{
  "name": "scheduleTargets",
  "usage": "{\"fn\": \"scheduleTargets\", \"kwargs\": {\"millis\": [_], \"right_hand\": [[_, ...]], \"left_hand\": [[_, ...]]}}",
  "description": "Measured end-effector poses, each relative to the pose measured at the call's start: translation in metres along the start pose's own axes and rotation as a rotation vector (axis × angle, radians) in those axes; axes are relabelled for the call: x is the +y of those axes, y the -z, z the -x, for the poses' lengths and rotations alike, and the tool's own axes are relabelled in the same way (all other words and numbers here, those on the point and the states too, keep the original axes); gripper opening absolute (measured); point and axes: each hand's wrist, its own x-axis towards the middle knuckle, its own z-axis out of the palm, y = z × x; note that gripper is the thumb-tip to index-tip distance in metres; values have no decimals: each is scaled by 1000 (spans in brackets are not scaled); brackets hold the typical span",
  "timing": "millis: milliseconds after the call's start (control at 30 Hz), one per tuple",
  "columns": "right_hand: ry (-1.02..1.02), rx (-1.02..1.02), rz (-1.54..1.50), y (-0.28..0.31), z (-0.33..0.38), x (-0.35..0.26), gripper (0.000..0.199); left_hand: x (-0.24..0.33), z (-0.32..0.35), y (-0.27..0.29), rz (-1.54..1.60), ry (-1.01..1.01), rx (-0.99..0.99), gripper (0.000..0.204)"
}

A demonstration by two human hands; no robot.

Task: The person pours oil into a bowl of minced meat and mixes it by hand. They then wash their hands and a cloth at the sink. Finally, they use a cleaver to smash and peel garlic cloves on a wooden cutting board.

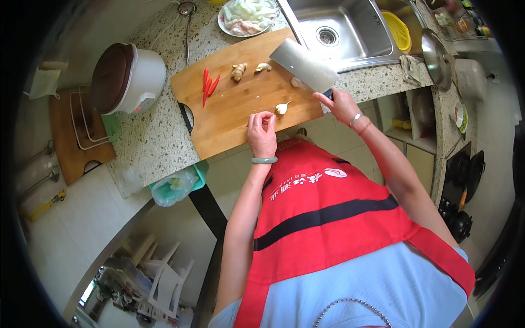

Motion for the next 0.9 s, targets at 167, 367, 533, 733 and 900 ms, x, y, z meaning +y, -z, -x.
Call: {"fn": "scheduleTargets", "kwargs": {"millis": [167, 367, 533, 733, 900], "right_hand": [[76, -43, 51, 5, -38, 6, 70], [144, -122, 102, 2, -64, -10, 74], [123, -96, 176, -1, -67, -24, 77], [168, 30, 184, -9, -60, -25, 63], [306, 325, 126, -14, -49, -18, 39]], "left_hand": [[6, -17, -9, -193, -221, -88, 18], [0, -33, -15, -275, -214, -234, 22], [3, -35, -11, -229, -91, -335, 21], [-5, -42, -5, 415, 414, -285, 19], [11, -49, 9, 721, 602, -244, 21]]}}
